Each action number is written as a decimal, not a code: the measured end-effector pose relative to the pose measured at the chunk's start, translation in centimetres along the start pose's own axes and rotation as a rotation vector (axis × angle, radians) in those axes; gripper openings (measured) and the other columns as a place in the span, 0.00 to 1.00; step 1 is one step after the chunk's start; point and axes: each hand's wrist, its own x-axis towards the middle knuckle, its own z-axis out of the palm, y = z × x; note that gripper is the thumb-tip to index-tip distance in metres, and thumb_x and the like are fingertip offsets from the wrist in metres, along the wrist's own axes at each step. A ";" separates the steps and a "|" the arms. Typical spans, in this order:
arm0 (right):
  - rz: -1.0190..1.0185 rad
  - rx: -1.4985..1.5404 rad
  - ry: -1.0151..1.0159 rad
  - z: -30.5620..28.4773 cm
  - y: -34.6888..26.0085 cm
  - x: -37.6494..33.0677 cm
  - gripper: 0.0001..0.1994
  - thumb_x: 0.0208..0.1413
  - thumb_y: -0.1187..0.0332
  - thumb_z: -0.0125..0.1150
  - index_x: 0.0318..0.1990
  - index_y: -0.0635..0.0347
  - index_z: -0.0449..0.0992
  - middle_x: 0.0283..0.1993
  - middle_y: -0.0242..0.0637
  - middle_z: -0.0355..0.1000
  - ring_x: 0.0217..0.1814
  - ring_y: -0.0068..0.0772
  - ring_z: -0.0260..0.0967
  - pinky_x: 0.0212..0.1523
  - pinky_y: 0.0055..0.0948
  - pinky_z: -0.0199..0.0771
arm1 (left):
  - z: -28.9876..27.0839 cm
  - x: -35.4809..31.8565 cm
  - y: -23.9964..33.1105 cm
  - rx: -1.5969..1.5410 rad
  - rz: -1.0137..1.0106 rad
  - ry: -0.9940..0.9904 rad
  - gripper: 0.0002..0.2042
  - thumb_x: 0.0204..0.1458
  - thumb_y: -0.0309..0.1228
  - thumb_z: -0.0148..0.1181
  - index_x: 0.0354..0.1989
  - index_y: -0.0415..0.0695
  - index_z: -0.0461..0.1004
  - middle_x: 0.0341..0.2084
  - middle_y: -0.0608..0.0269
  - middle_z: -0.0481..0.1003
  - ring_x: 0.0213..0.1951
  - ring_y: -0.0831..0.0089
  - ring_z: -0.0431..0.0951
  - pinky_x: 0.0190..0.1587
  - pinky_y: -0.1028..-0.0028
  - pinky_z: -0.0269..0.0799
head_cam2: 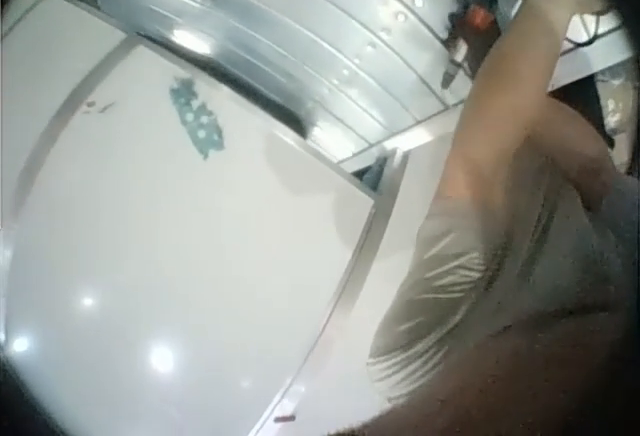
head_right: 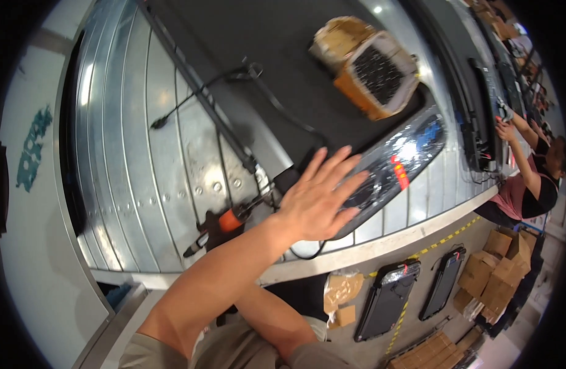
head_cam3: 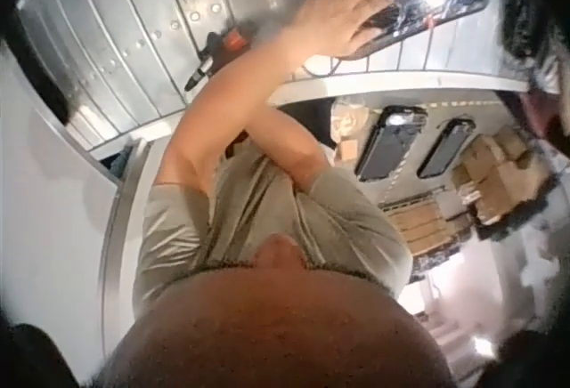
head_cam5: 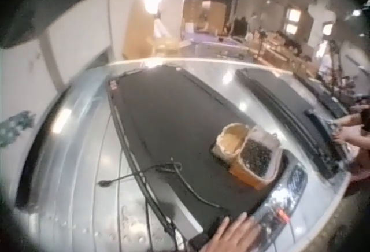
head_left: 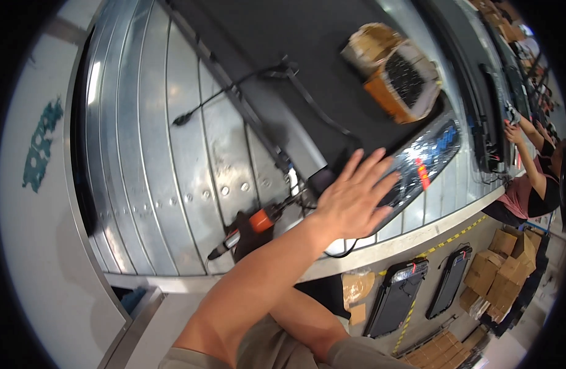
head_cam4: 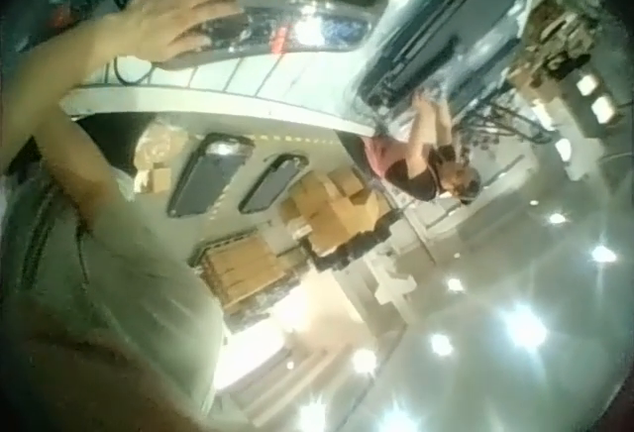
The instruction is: Assembling the motor cover and frame components of treadmills using an electric screwdriver on an assembly line.
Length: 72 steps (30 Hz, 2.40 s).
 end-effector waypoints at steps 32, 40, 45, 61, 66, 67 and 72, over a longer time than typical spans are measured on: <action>0.160 -0.676 -0.384 -18.3 -3.9 10.1 0.26 0.46 0.52 0.69 0.49 0.57 0.72 0.35 0.50 0.79 0.40 0.59 0.79 0.44 0.52 0.79 | -9.5 -18.3 -9.8 -0.741 -0.991 0.343 0.09 0.64 0.28 0.63 0.48 0.36 0.81 0.37 0.57 0.84 0.27 0.78 0.74 0.31 0.79 0.70; 0.102 -0.669 -0.342 -16.3 -3.1 9.0 0.26 0.46 0.53 0.69 0.48 0.58 0.72 0.36 0.50 0.79 0.41 0.58 0.79 0.43 0.52 0.78 | -10.6 -19.5 -10.2 -1.327 -1.199 0.413 0.07 0.64 0.33 0.63 0.42 0.41 0.79 0.42 0.51 0.83 0.38 0.70 0.80 0.41 0.74 0.77; 0.093 -0.656 -0.334 -15.2 -3.0 8.9 0.25 0.46 0.54 0.69 0.47 0.59 0.71 0.36 0.51 0.79 0.41 0.57 0.79 0.43 0.51 0.78 | -11.1 -19.3 -10.7 -1.262 -1.231 0.403 0.07 0.64 0.33 0.63 0.41 0.42 0.79 0.40 0.52 0.83 0.36 0.71 0.80 0.41 0.75 0.78; 0.286 -0.520 -0.362 -5.6 1.0 13.3 0.33 0.47 0.50 0.67 0.56 0.64 0.70 0.46 0.56 0.79 0.51 0.58 0.78 0.54 0.49 0.78 | -12.5 -19.8 -18.7 -1.053 -1.329 0.446 0.09 0.66 0.42 0.60 0.49 0.55 0.78 0.44 0.75 0.81 0.45 0.78 0.77 0.53 0.74 0.68; 0.309 -0.466 -0.375 -4.2 -1.0 13.7 0.33 0.49 0.52 0.65 0.58 0.66 0.68 0.47 0.57 0.79 0.53 0.59 0.78 0.55 0.50 0.77 | -15.0 -20.4 -18.9 -1.097 -1.342 0.420 0.10 0.66 0.45 0.59 0.52 0.61 0.78 0.46 0.81 0.81 0.49 0.80 0.74 0.56 0.71 0.62; 0.307 -0.458 -0.399 -4.2 -1.4 13.9 0.33 0.49 0.52 0.65 0.58 0.66 0.68 0.48 0.57 0.79 0.53 0.59 0.78 0.55 0.50 0.77 | -15.2 -20.5 -18.9 -1.083 -1.353 0.448 0.10 0.66 0.45 0.59 0.52 0.61 0.78 0.47 0.81 0.81 0.50 0.80 0.73 0.57 0.70 0.61; 0.302 -0.484 -0.430 -4.5 -2.9 13.8 0.31 0.47 0.56 0.65 0.57 0.65 0.70 0.48 0.54 0.80 0.52 0.56 0.79 0.53 0.49 0.78 | -16.4 -21.4 -18.6 -1.100 -1.364 0.474 0.11 0.65 0.44 0.60 0.52 0.60 0.78 0.48 0.82 0.81 0.51 0.80 0.73 0.58 0.69 0.60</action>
